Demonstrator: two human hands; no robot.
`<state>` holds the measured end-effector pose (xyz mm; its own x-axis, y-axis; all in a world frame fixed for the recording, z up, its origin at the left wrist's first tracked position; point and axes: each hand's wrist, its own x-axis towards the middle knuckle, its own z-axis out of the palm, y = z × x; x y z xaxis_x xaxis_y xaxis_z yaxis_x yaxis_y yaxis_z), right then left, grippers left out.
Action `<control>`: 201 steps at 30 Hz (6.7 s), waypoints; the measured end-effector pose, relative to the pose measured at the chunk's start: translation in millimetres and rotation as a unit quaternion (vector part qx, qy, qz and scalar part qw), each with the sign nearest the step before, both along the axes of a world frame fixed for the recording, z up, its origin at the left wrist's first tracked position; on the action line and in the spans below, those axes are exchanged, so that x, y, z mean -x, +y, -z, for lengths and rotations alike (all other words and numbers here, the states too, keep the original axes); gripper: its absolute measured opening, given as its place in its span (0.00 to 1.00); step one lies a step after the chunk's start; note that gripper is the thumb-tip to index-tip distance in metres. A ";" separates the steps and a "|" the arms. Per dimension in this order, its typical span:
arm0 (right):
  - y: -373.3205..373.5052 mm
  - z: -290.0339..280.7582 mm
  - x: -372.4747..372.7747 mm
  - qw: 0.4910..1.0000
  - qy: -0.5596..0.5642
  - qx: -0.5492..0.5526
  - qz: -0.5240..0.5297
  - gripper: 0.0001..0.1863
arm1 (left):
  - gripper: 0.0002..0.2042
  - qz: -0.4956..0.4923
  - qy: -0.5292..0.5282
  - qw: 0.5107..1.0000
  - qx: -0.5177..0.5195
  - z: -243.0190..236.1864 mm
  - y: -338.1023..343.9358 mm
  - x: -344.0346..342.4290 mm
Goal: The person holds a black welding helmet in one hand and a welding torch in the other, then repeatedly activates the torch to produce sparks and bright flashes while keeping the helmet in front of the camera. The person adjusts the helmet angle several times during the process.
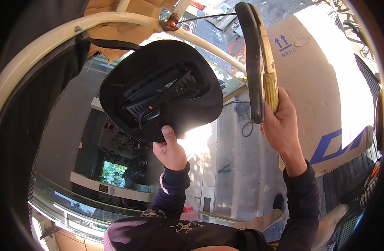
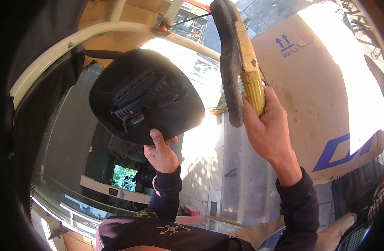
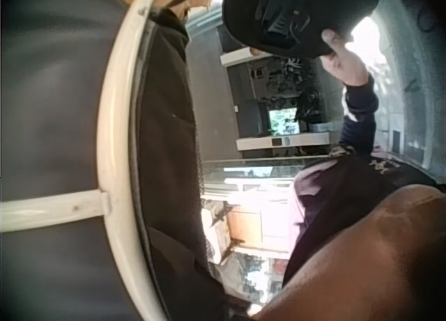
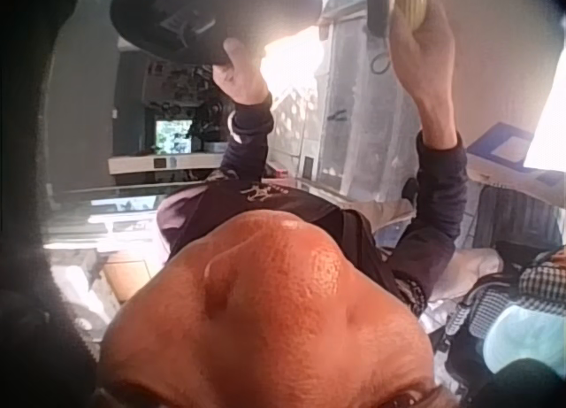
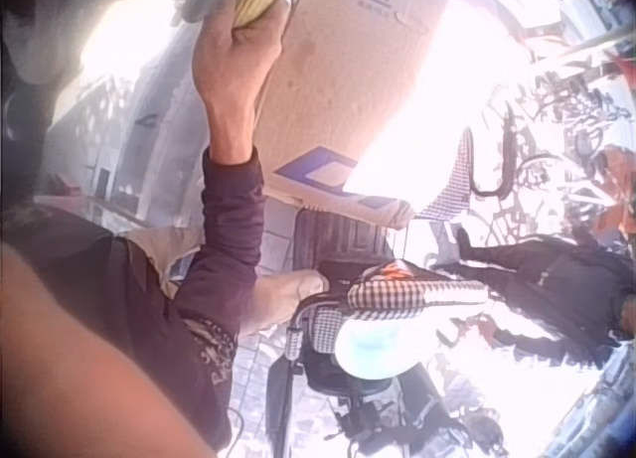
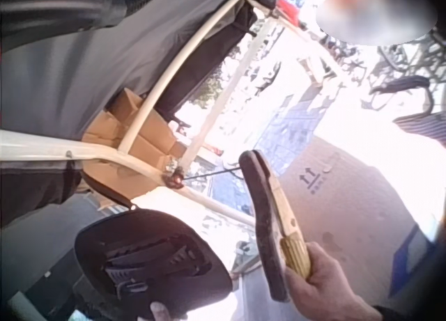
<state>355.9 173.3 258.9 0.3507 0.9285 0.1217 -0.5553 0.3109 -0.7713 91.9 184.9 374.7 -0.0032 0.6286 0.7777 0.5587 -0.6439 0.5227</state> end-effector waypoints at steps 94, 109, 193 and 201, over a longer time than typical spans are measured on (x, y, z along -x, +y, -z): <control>-4.0 -2.5 -3.0 1.000 -0.003 -0.012 0.013 0.14 | 0.23 0.067 -0.020 0.997 0.030 -0.8 0.0 -10.0; -2.7 -7.4 -4.0 1.000 -0.022 -0.001 0.011 0.16 | 0.28 0.027 -0.035 0.999 0.021 -0.7 -0.1 -3.8; -8.6 -16.6 -8.1 0.998 -0.042 -0.005 0.037 0.18 | 0.27 0.051 -0.020 0.998 0.034 0.2 -5.8 6.5; -9.4 -13.3 -9.3 0.999 -0.044 -0.005 0.029 0.17 | 0.27 0.057 -0.026 0.997 0.039 2.8 -5.5 3.0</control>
